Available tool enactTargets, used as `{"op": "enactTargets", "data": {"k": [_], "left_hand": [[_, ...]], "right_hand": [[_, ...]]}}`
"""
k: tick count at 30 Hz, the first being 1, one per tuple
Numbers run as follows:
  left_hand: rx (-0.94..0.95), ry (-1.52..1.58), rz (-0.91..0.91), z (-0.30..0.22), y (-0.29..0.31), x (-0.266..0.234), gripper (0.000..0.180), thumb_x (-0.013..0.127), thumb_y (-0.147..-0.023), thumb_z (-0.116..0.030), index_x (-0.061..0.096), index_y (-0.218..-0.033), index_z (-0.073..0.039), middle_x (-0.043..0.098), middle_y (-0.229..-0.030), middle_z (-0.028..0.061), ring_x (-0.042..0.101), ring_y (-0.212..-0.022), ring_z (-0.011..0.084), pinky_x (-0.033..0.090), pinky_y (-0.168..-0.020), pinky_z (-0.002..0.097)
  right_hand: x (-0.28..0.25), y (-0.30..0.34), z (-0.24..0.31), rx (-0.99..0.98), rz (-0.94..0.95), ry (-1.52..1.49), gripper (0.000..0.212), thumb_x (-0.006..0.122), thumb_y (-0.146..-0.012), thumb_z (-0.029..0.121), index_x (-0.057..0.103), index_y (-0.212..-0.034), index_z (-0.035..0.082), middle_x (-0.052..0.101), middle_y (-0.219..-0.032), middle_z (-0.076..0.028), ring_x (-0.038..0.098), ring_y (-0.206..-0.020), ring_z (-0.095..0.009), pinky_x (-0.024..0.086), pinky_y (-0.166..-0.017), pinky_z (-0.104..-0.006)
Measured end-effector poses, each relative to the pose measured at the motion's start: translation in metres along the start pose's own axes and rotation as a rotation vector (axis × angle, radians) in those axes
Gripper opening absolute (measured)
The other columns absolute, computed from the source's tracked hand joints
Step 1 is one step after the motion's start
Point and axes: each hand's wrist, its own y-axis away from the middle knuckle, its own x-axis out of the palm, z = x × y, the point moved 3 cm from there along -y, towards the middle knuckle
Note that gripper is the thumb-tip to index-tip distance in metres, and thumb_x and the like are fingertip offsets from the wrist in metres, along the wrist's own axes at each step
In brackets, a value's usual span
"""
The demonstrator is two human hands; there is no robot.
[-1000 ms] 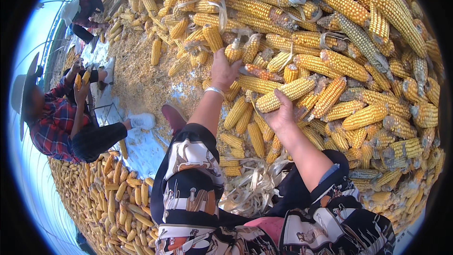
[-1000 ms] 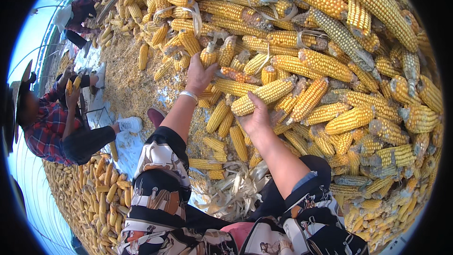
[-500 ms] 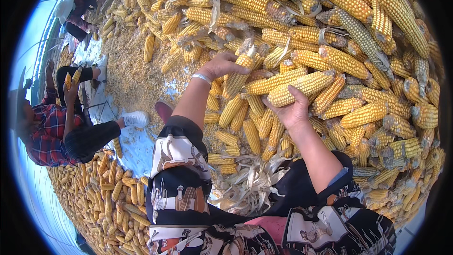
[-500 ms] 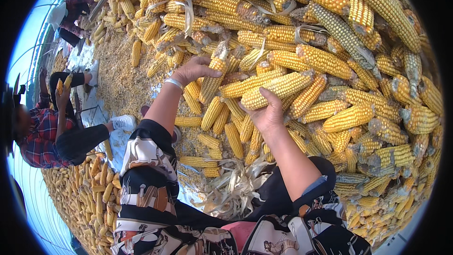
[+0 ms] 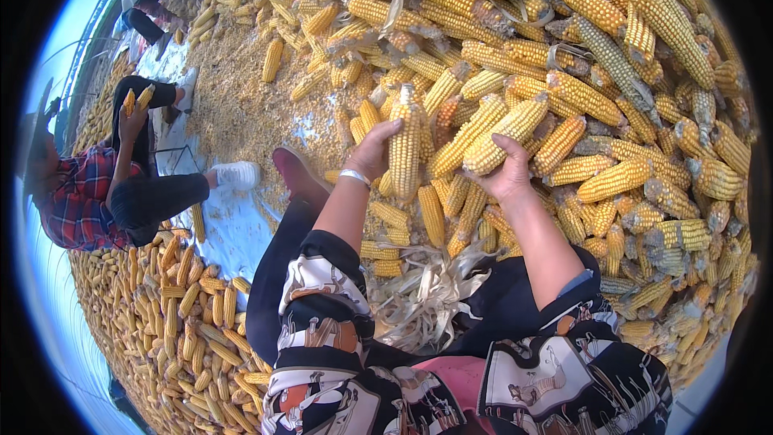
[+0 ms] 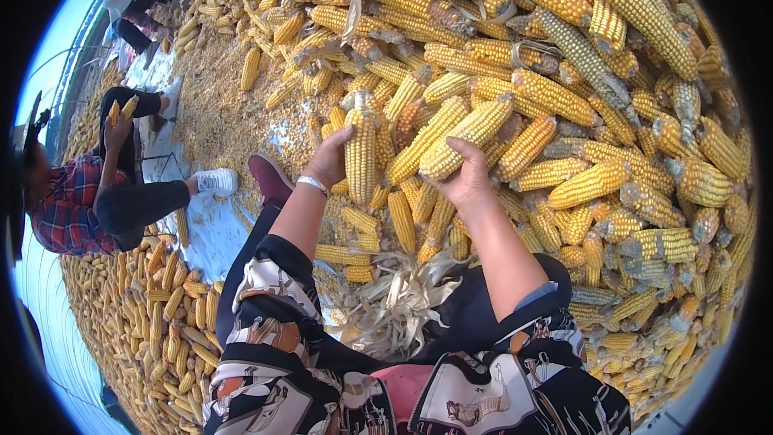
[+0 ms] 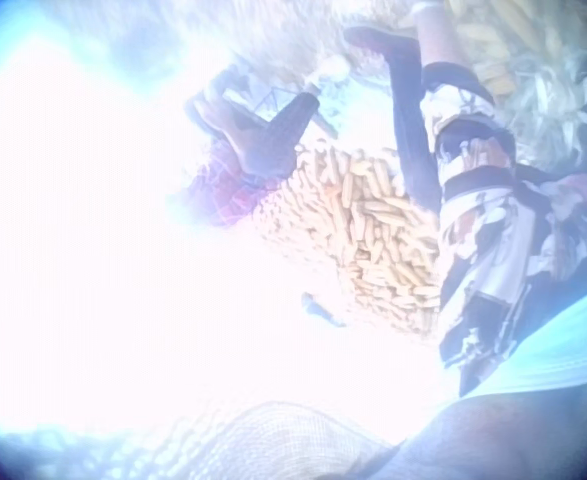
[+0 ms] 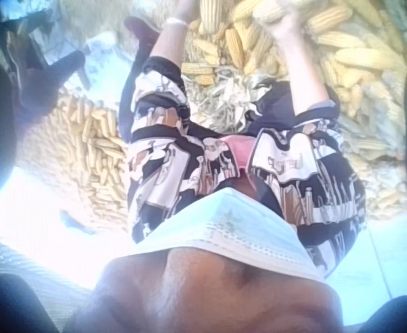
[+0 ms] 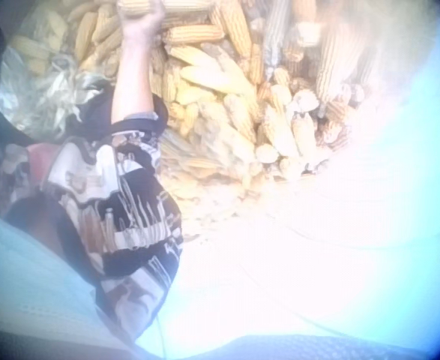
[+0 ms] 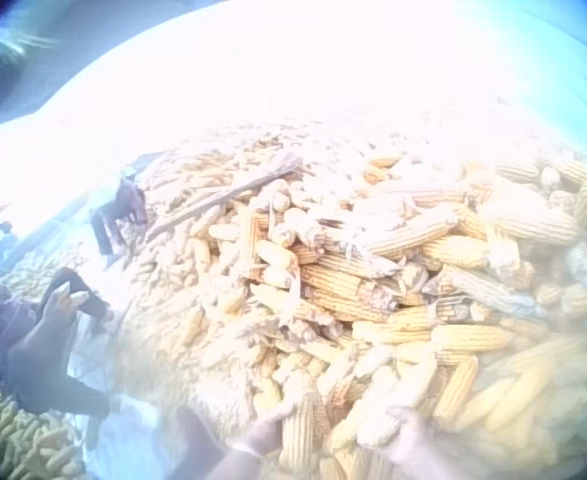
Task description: The person sits on a tarp and shucks corn cobs by hand, removing the husks and silk. The person places the shucked cobs to the side and discards the husks. Another person is visible nearby also shucking corn.
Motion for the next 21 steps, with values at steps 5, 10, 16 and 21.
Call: {"op": "enactTargets", "data": {"k": [5, 10, 16, 21], "left_hand": [[0.002, 0.199, -0.185, 0.036, 0.035, 0.054, 0.041, 0.051, -0.096, -0.037, 0.057, -0.122, -0.006, 0.066, -0.109, 0.0083, 0.065, -0.093, 0.0188, 0.054, -0.081, 0.0326], [-0.043, 0.441, -0.084, 0.102, 0.109, 0.065, 0.057, 0.042, -0.098, -0.047, 0.048, -0.133, -0.002, 0.061, -0.121, 0.0193, 0.064, -0.106, 0.0307, 0.053, -0.093, 0.0439], [-0.114, 0.640, -0.090, 0.192, 0.230, 0.077, 0.052, 0.055, -0.093, -0.043, 0.057, -0.122, -0.001, 0.067, -0.109, 0.0155, 0.067, -0.090, 0.0274, 0.054, -0.086, 0.0412], [-0.052, 0.889, -0.078, 0.226, 0.328, 0.072, 0.051, 0.051, -0.095, -0.043, 0.054, -0.127, -0.003, 0.065, -0.115, 0.0157, 0.067, -0.097, 0.0295, 0.054, -0.087, 0.0435]], "right_hand": [[0.011, 0.021, -0.013, 0.015, 0.107, 0.157, 0.053, 0.072, -0.071, 0.028, 0.053, -0.116, 0.005, 0.063, -0.104, -0.009, 0.061, -0.095, -0.026, 0.050, -0.085, -0.0411], [-0.001, 0.069, -0.044, 0.356, 0.080, 0.319, 0.061, 0.070, -0.075, 0.036, 0.052, -0.126, 0.009, 0.060, -0.118, -0.012, 0.055, -0.110, -0.034, 0.035, -0.098, -0.0648], [-0.034, 0.130, -0.114, 0.669, -0.009, 0.759, 0.062, 0.057, -0.080, 0.036, 0.048, -0.134, 0.009, 0.056, -0.128, -0.017, 0.052, -0.116, -0.042, 0.031, -0.096, -0.0733], [-0.033, 0.173, -0.190, 0.808, 0.039, 1.016, 0.056, 0.058, -0.082, 0.035, 0.051, -0.130, 0.008, 0.057, -0.126, -0.016, 0.054, -0.112, -0.040, 0.032, -0.096, -0.0728]]}}
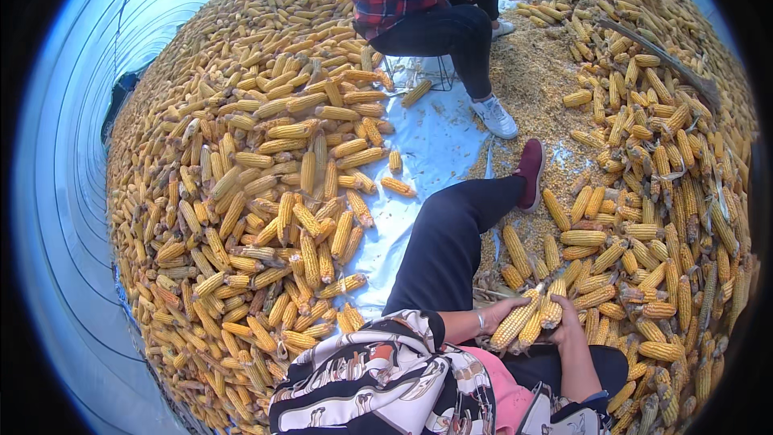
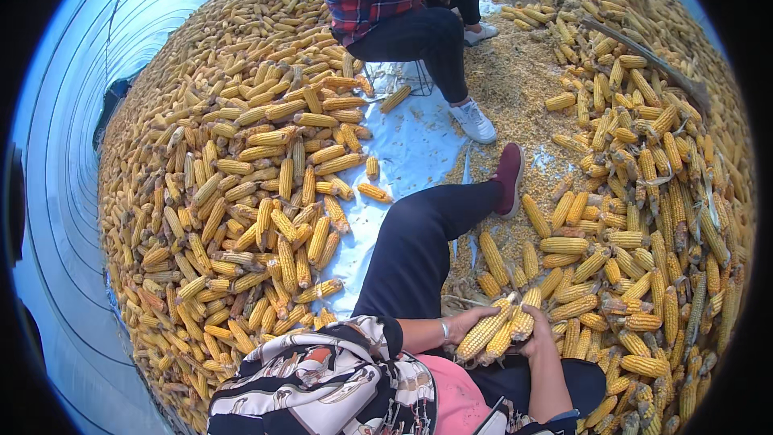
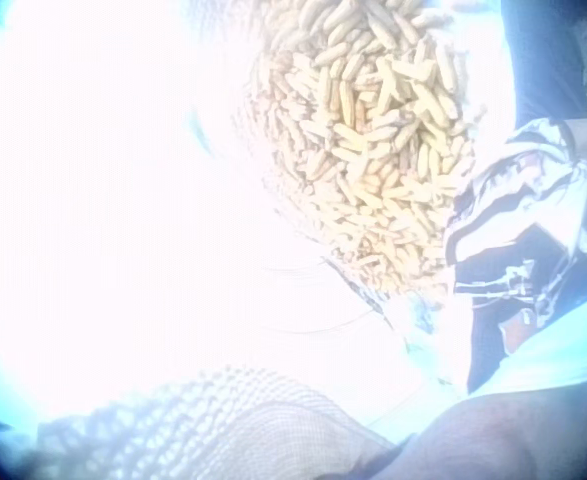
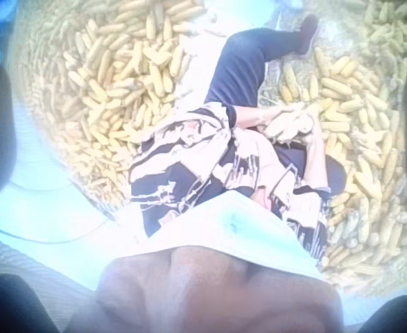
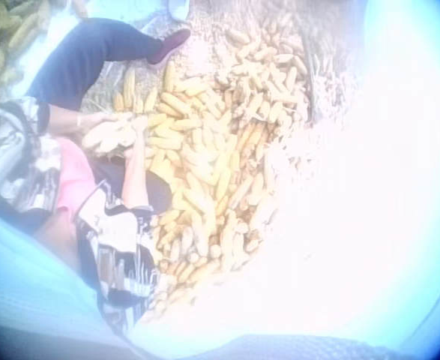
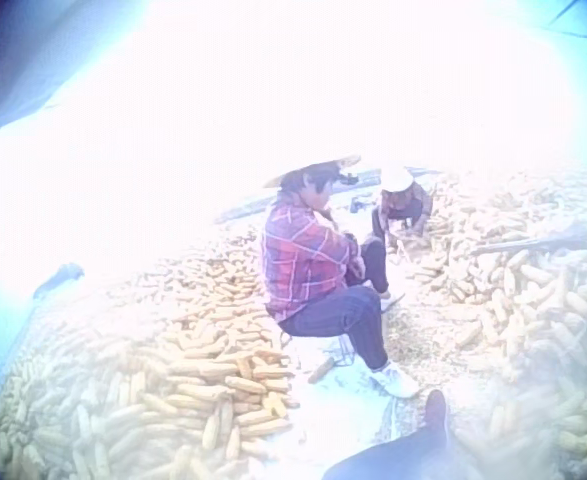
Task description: The person sits on a tarp and shucks corn cobs by hand, removing the husks and silk. The person places the shucked cobs to the side and discards the husks. Another person is visible nearby also shucking corn.
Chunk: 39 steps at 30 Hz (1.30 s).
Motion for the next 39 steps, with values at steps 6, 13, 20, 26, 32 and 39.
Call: {"op": "enactTargets", "data": {"k": [6, 13, 20, 26, 32, 39], "left_hand": [[0.903, 0.001, 0.047, -0.150, 0.202, 0.046, 0.057, 0.053, -0.094, -0.047, 0.051, -0.131, -0.004, 0.059, -0.126, 0.0161, 0.057, -0.115, 0.0300, 0.044, -0.102, 0.0436], [1.928, 0.119, 0.111, -0.285, 0.551, 0.087, 0.073, 0.060, -0.089, -0.052, 0.040, -0.139, -0.003, 0.048, -0.137, 0.0211, 0.050, -0.124, 0.0376, 0.048, -0.097, 0.0533], [1.205, -0.100, -0.308, -0.241, 0.335, 0.002, 0.031, 0.057, -0.095, -0.028, 0.060, -0.116, -0.006, 0.064, -0.106, 0.0045, 0.063, -0.090, 0.0183, 0.053, -0.084, 0.0370], [0.686, -0.893, -0.355, -0.186, 0.080, 0.012, 0.021, 0.057, -0.095, -0.013, 0.062, -0.111, 0.000, 0.067, -0.096, 0.0067, 0.065, -0.078, 0.0135, 0.054, -0.068, 0.0266], [-0.018, -2.374, -0.586, -0.191, -0.098, -0.047, 0.038, 0.061, -0.083, -0.018, 0.063, -0.120, -0.009, 0.062, -0.120, 0.0155, 0.058, -0.114, 0.0321, 0.047, -0.093, 0.0466], [0.388, -2.867, -0.502, -0.203, -0.160, -0.105, 0.039, 0.061, -0.078, -0.020, 0.061, -0.115, -0.007, 0.059, -0.112, 0.0078, 0.052, -0.116, 0.0255, 0.028, -0.100, 0.0673]], "right_hand": [[0.310, 0.064, 0.106, -0.161, 0.353, 0.657, 0.058, 0.061, -0.086, 0.051, 0.055, -0.126, 0.010, 0.060, -0.121, -0.014, 0.057, -0.112, -0.034, 0.040, -0.097, -0.0605], [0.571, 0.237, 0.126, -1.360, 0.828, 0.870, 0.094, 0.072, -0.081, 0.047, 0.026, -0.147, 0.000, 0.040, -0.140, -0.024, 0.040, -0.131, -0.030, 0.033, -0.109, -0.0433], [0.229, 0.073, 0.190, -1.069, 0.029, 0.943, 0.057, 0.072, -0.084, 0.030, 0.055, -0.128, 0.000, 0.064, -0.112, -0.012, 0.059, -0.105, -0.019, 0.048, -0.090, -0.0335], [-0.079, 0.024, 0.118, -0.575, -0.713, 0.591, 0.037, 0.072, -0.079, 0.022, 0.065, -0.107, -0.002, 0.068, -0.097, -0.014, 0.064, -0.086, -0.023, 0.051, -0.077, -0.0347], [-0.113, -0.061, 0.097, -0.644, -0.609, 0.979, 0.033, 0.069, -0.078, 0.018, 0.067, -0.108, 0.002, 0.069, -0.094, -0.014, 0.067, -0.084, -0.028, 0.052, -0.078, -0.0357], [-0.023, -0.174, 0.103, -0.708, -0.656, 1.471, 0.046, 0.068, -0.078, 0.016, 0.055, -0.121, 0.004, 0.053, -0.122, -0.018, 0.051, -0.114, -0.035, 0.042, -0.098, -0.0457]]}}
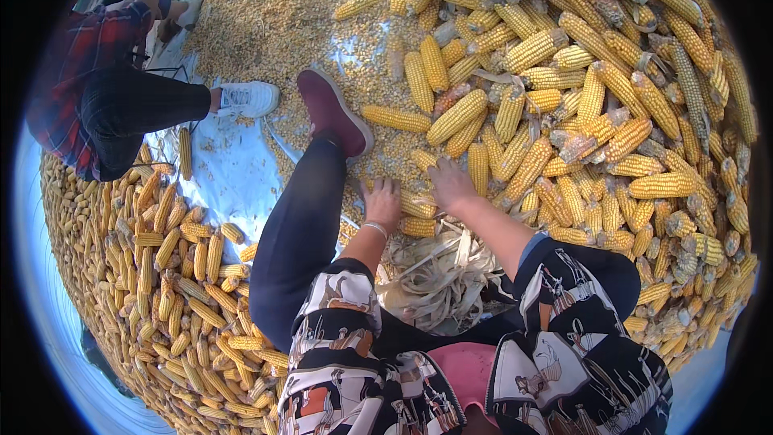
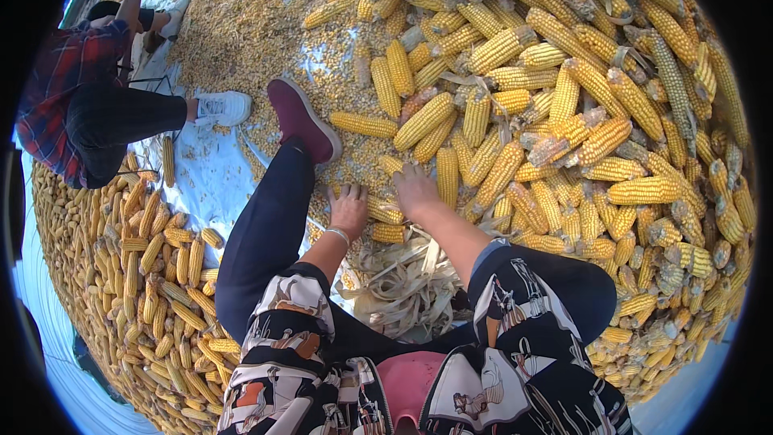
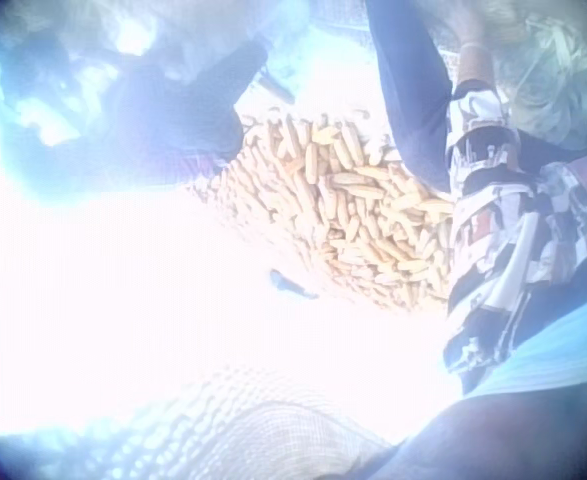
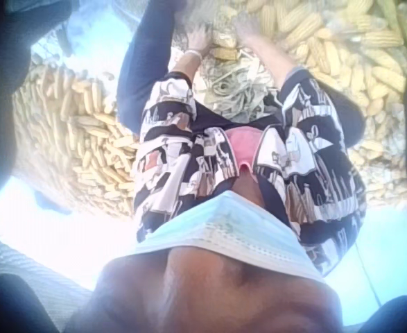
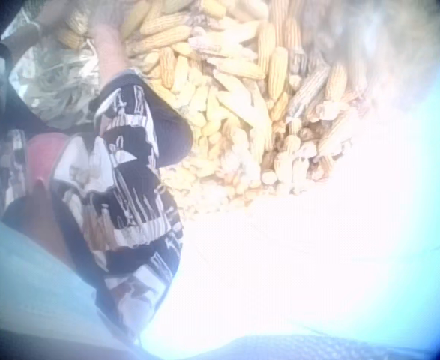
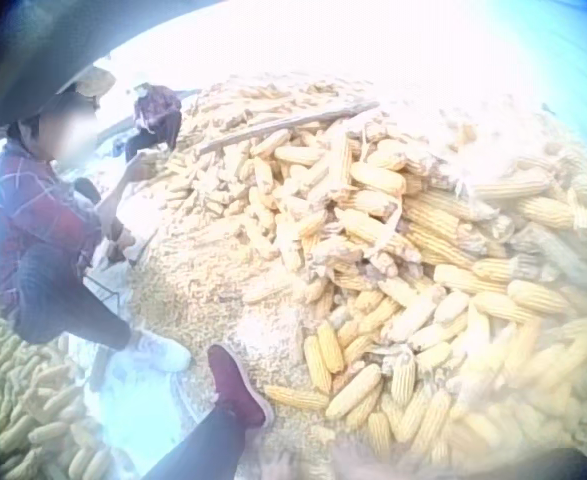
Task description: The person sits on a tarp and shucks corn cobs by hand, removing the husks and silk. The person places the shucked cobs to the side and discards the husks. Another person is visible nearby also shucking corn.
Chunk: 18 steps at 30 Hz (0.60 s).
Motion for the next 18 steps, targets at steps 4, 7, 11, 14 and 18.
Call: {"op": "enactTargets", "data": {"k": [4, 7, 11, 14, 18], "left_hand": [[0.100, 0.009, 0.429, 0.015, -0.011, 0.000, 0.023, 0.065, -0.073, -0.019, 0.071, -0.092, -0.007, 0.058, -0.101, 0.0097, 0.054, -0.108, 0.0244, 0.048, -0.089, 0.0486], [0.150, -0.038, 0.469, 0.014, -0.033, -0.035, 0.019, 0.071, -0.066, -0.019, 0.072, -0.081, -0.008, 0.056, -0.104, 0.0116, 0.055, -0.108, 0.0266, 0.053, -0.077, 0.0376], [0.283, -0.156, 0.347, 0.025, -0.080, -0.097, 0.028, 0.073, -0.062, -0.020, 0.073, -0.086, -0.006, 0.053, -0.125, 0.0146, 0.046, -0.125, 0.0288, 0.043, -0.097, 0.0484], [0.383, -0.196, 0.245, 0.039, -0.121, -0.124, 0.037, 0.076, -0.061, -0.022, 0.074, -0.094, -0.004, 0.043, -0.141, 0.0168, 0.038, -0.134, 0.0307, 0.032, -0.106, 0.0547], [0.323, -0.273, 0.474, 0.037, -0.167, -0.110, 0.044, 0.078, -0.061, -0.026, 0.074, -0.099, -0.006, 0.039, -0.143, 0.0192, 0.038, -0.132, 0.0319, 0.033, -0.104, 0.0541]], "right_hand": [[0.017, -0.032, -0.011, 0.168, -0.047, -0.039, 0.048, 0.072, -0.071, 0.013, 0.058, -0.116, 0.005, 0.057, -0.111, -0.018, 0.056, -0.106, -0.035, 0.047, -0.092, -0.0448], [0.001, -0.047, -0.018, 0.147, 0.241, -0.051, 0.038, 0.072, -0.067, 0.011, 0.063, -0.104, 0.004, 0.059, -0.105, -0.017, 0.057, -0.101, -0.035, 0.049, -0.087, -0.0451], [-0.058, -0.053, -0.023, -0.138, 0.219, 0.085, 0.031, 0.072, -0.069, 0.009, 0.067, -0.099, 0.004, 0.057, -0.119, -0.014, 0.050, -0.117, -0.031, 0.043, -0.098, -0.0472], [-0.092, -0.072, -0.045, -0.202, 0.132, 0.301, 0.047, 0.072, -0.071, 0.010, 0.059, -0.116, 0.009, 0.047, -0.135, -0.017, 0.040, -0.129, -0.032, 0.029, -0.107, -0.0546], [-0.098, -0.086, -0.061, -0.210, 0.184, 0.584, 0.062, 0.072, -0.074, 0.018, 0.047, -0.130, 0.018, 0.037, -0.143, -0.019, 0.030, -0.137, -0.032, 0.022, -0.108, -0.0616]]}}
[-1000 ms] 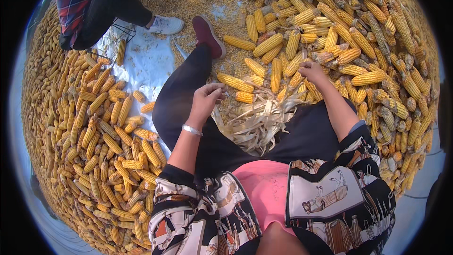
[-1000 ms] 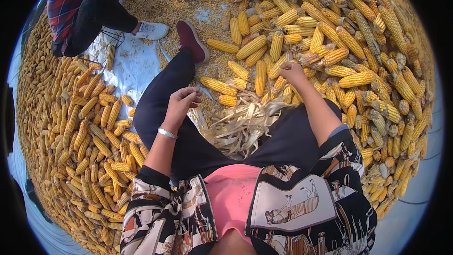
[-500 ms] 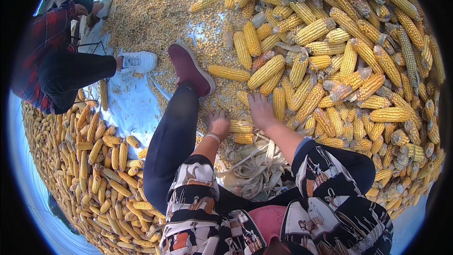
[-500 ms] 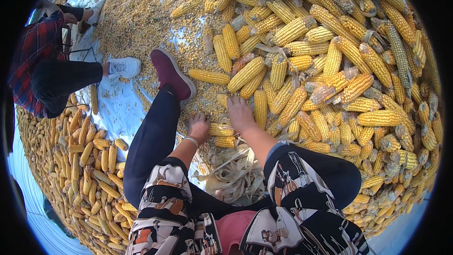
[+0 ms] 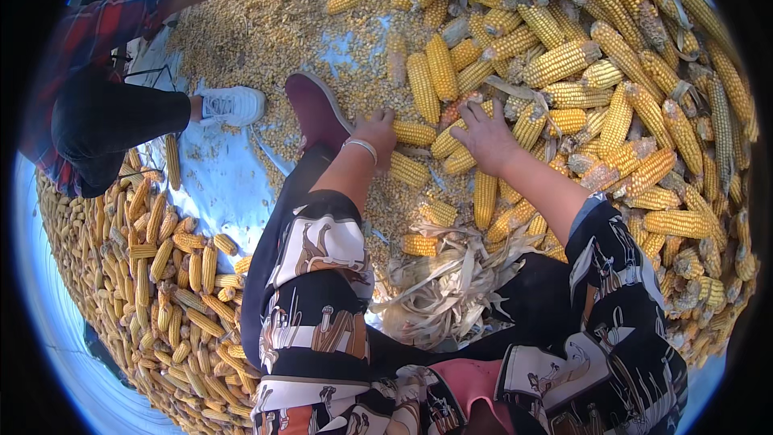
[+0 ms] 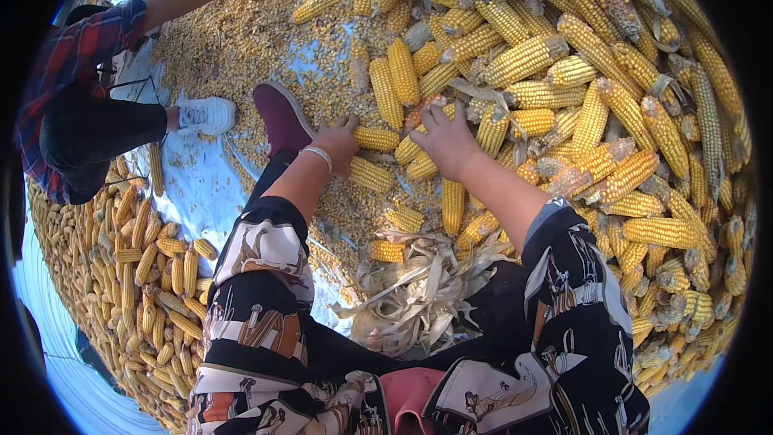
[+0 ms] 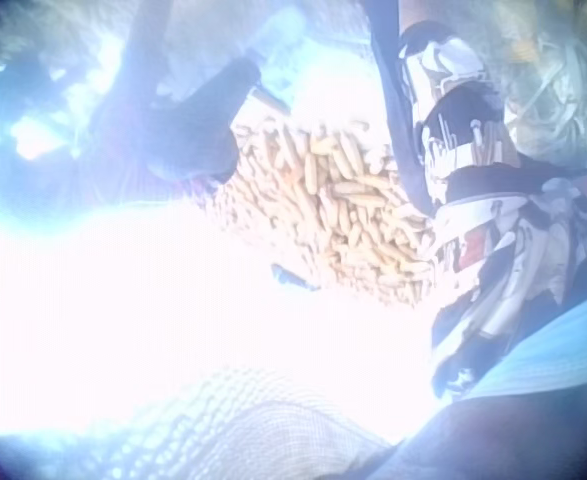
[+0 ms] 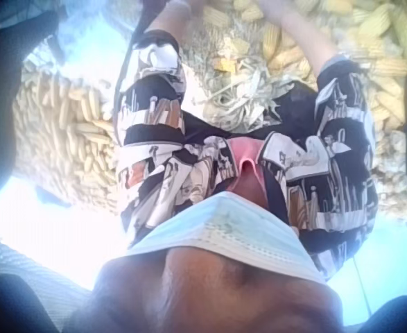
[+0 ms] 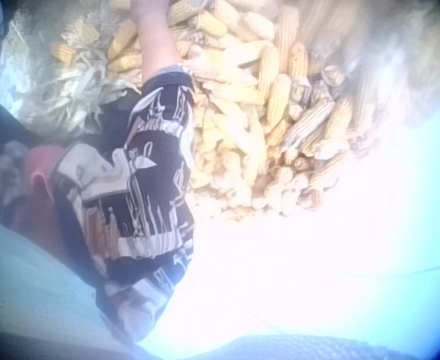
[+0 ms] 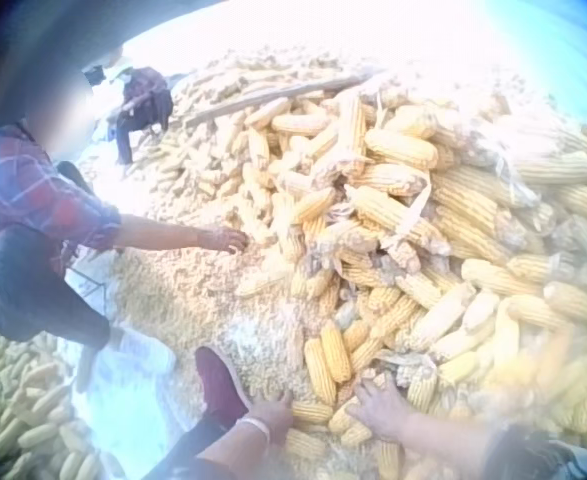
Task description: The person sits on a tarp and shucks corn cobs by hand, removing the husks and silk. The person places the shucked cobs to the side and discards the husks. Another person is visible nearby also shucking corn.
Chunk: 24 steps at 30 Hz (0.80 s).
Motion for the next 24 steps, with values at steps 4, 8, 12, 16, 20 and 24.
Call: {"op": "enactTargets", "data": {"k": [4, 8, 12, 16, 20, 24], "left_hand": [[-0.034, 0.022, 0.054, -0.010, -0.010, 0.011, 0.048, 0.080, -0.059, -0.031, 0.074, -0.101, -0.009, 0.048, -0.130, 0.0178, 0.045, -0.123, 0.0318, 0.039, -0.095, 0.0509], [-0.099, 0.068, -0.041, -0.018, 0.023, 0.013, 0.046, 0.078, -0.058, -0.039, 0.075, -0.099, -0.019, 0.057, -0.110, 0.0144, 0.052, -0.112, 0.0316, 0.043, -0.088, 0.0450], [-0.237, 0.312, -0.047, -0.028, 0.076, 0.013, 0.054, 0.076, -0.059, -0.049, 0.074, -0.104, -0.020, 0.057, -0.107, 0.0156, 0.056, -0.106, 0.0324, 0.046, -0.088, 0.0427], [-0.402, 0.834, -0.233, -0.042, 0.139, 0.035, 0.068, 0.077, -0.057, -0.057, 0.072, -0.110, -0.015, 0.058, -0.115, 0.0199, 0.059, -0.105, 0.0318, 0.048, -0.089, 0.0392], [-0.393, 2.053, -0.434, -0.100, 0.163, 0.074, 0.047, 0.070, -0.084, -0.036, 0.063, -0.110, 0.003, 0.068, -0.099, 0.0105, 0.068, -0.085, 0.0210, 0.054, -0.077, 0.0353], [-0.230, 2.833, -0.294, -0.203, 0.166, 0.078, 0.043, 0.062, -0.091, -0.036, 0.059, -0.115, 0.000, 0.067, -0.099, 0.0113, 0.067, -0.081, 0.0221, 0.057, -0.069, 0.0364]], "right_hand": [[0.004, 0.000, 0.010, 0.043, 0.105, 0.031, 0.083, 0.076, -0.071, 0.034, 0.036, -0.143, 0.018, 0.037, -0.143, -0.018, 0.030, -0.137, -0.033, 0.024, -0.107, -0.0617], [-0.001, -0.001, 0.016, 0.091, 0.148, 0.021, 0.101, 0.078, -0.068, 0.040, 0.025, -0.150, 0.017, 0.038, -0.142, -0.018, 0.032, -0.135, -0.032, 0.026, -0.106, -0.0587], [-0.009, -0.003, 0.019, 0.109, 0.184, 0.039, 0.103, 0.079, -0.066, 0.043, 0.026, -0.150, 0.016, 0.039, -0.142, -0.018, 0.034, -0.134, -0.033, 0.027, -0.106, -0.0584], [-0.018, 0.010, 0.030, 0.245, 0.264, -0.007, 0.110, 0.081, -0.061, 0.044, 0.025, -0.150, 0.011, 0.042, -0.141, -0.020, 0.038, -0.134, -0.034, 0.031, -0.106, -0.0553], [-0.013, 0.051, 0.050, 0.473, 0.149, -0.848, 0.102, 0.077, -0.062, 0.026, 0.026, -0.146, 0.002, 0.052, -0.131, -0.023, 0.054, -0.117, -0.035, 0.043, -0.098, -0.0455], [0.015, 0.139, 0.107, 0.355, 0.272, -2.193, 0.046, 0.070, -0.073, 0.018, 0.057, -0.115, 0.003, 0.064, -0.102, -0.011, 0.063, -0.098, -0.027, 0.053, -0.084, -0.0459]]}}
